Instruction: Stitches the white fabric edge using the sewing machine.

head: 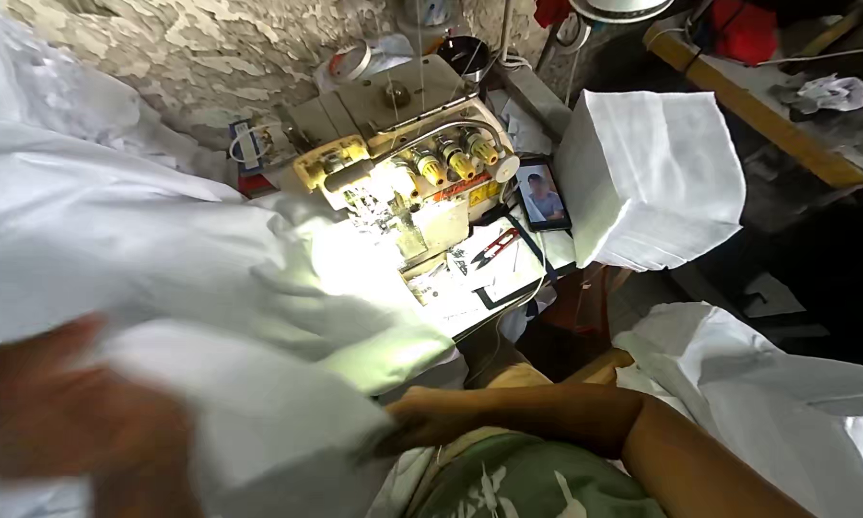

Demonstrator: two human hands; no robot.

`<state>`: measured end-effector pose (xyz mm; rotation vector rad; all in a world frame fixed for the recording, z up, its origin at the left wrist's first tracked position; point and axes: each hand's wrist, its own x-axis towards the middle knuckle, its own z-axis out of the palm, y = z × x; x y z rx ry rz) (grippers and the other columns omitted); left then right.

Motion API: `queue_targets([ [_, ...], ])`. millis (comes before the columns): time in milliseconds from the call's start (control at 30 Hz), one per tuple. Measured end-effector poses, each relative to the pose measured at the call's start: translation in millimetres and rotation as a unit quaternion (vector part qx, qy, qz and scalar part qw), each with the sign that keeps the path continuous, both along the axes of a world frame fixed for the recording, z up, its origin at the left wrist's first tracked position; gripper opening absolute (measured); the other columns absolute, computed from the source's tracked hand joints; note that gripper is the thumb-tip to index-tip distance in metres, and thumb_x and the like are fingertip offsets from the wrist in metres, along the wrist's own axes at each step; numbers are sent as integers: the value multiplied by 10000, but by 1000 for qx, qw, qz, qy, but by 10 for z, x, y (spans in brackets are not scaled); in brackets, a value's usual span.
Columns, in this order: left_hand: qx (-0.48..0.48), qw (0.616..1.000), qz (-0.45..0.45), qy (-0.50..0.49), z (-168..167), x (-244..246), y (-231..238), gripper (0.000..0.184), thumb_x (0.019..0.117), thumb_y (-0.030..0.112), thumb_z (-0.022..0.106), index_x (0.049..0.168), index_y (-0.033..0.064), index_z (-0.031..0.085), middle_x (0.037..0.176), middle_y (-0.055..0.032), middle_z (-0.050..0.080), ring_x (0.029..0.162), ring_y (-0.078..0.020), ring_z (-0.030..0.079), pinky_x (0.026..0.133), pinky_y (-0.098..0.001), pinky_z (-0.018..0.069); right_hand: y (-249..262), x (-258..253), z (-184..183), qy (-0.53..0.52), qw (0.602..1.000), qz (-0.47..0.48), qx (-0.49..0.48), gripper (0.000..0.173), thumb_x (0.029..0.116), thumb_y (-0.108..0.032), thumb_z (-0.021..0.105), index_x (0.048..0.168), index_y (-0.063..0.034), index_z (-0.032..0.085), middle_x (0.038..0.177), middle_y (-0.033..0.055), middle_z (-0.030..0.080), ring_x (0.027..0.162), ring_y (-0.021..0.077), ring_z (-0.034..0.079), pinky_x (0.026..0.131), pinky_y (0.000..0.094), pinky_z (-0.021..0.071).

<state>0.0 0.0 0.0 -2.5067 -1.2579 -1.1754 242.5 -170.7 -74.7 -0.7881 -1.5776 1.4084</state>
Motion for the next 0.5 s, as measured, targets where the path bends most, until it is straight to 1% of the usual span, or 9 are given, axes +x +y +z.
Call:
queue_targets([
  [33, 25, 997, -67, -1, 98, 438, -44, 316, 1075, 123, 471, 1155, -143, 622, 1052, -320, 644, 1005, -335, 646, 917, -403, 497, -34, 66, -127, 45, 996, 5, -73, 204, 946, 12, 632, 1106, 138, 649, 963, 162, 710, 906, 121, 681, 857, 303, 553],
  [67, 39, 992, -120, 7, 123, 778, -41, 315, 1077, 136, 474, 1081, -119, 659, 987, -321, 648, 960, -393, 640, 874, -446, 497, -43, 143, -174, 94, 983, 5, -161, 244, 947, 29, 625, 1166, 135, 602, 1021, 123, 693, 940, 73, 660, 892, 271, 544],
  [133, 0, 983, -182, 11, -4, 1205, 4, 293, 1050, 143, 533, 1000, -85, 712, 939, -288, 685, 927, -406, 661, 859, -453, 511, 41, 277, -154, 177, 947, -57, -264, 295, 951, 26, 592, 1239, 61, 539, 1041, 19, 679, 945, 22, 651, 896, 249, 548],
  [233, -94, 969, -229, -5, -264, 1489, 96, 238, 1012, 114, 600, 957, -81, 724, 952, -246, 713, 924, -363, 692, 865, -442, 541, 331, 403, -80, 196, 926, -200, -251, 227, 1055, -133, 483, 1256, -56, 552, 983, -29, 658, 845, 11, 635, 784, 232, 547],
  [300, -128, 966, -222, -11, -308, 1576, 101, 218, 1008, 110, 609, 953, -65, 726, 931, -212, 704, 883, -306, 688, 829, -402, 546, 451, 378, -47, 174, 919, -287, -209, 166, 1084, -228, 484, 1140, -122, 600, 841, -41, 639, 693, 0, 600, 639, 187, 516],
  [333, -137, 968, -209, -7, -295, 1604, 90, 218, 1010, 115, 610, 948, -61, 725, 909, -203, 694, 853, -292, 681, 798, -393, 540, 478, 332, -36, 163, 911, -325, -195, 147, 1080, -222, 503, 1099, -120, 606, 794, -32, 623, 646, 6, 577, 601, 183, 494],
  [367, -141, 971, -193, 0, -273, 1624, 75, 221, 1009, 118, 612, 945, -61, 724, 891, -201, 688, 827, -294, 677, 766, -399, 534, 485, 283, -33, 158, 902, -357, -182, 125, 1069, -189, 528, 1117, -101, 604, 769, -18, 631, 629, 13, 583, 590, 189, 498],
  [400, -144, 973, -178, 11, -244, 1633, 59, 222, 1010, 119, 610, 951, -62, 726, 890, -204, 690, 820, -305, 682, 750, -417, 537, 477, 242, -29, 160, 893, -383, -175, 156, 1055, -147, 549, 1194, -89, 591, 757, -10, 651, 627, 17, 598, 595, 195, 508],
  [500, -138, 976, -161, 37, -148, 1636, 32, 215, 1004, 124, 613, 957, -46, 737, 878, -198, 690, 788, -319, 687, 694, -447, 537, 464, 173, 12, 204, 865, -430, -162, 357, 1018, -52, 563, 1357, -115, 472, 754, -18, 660, 654, 12, 630, 626, 194, 530],
])
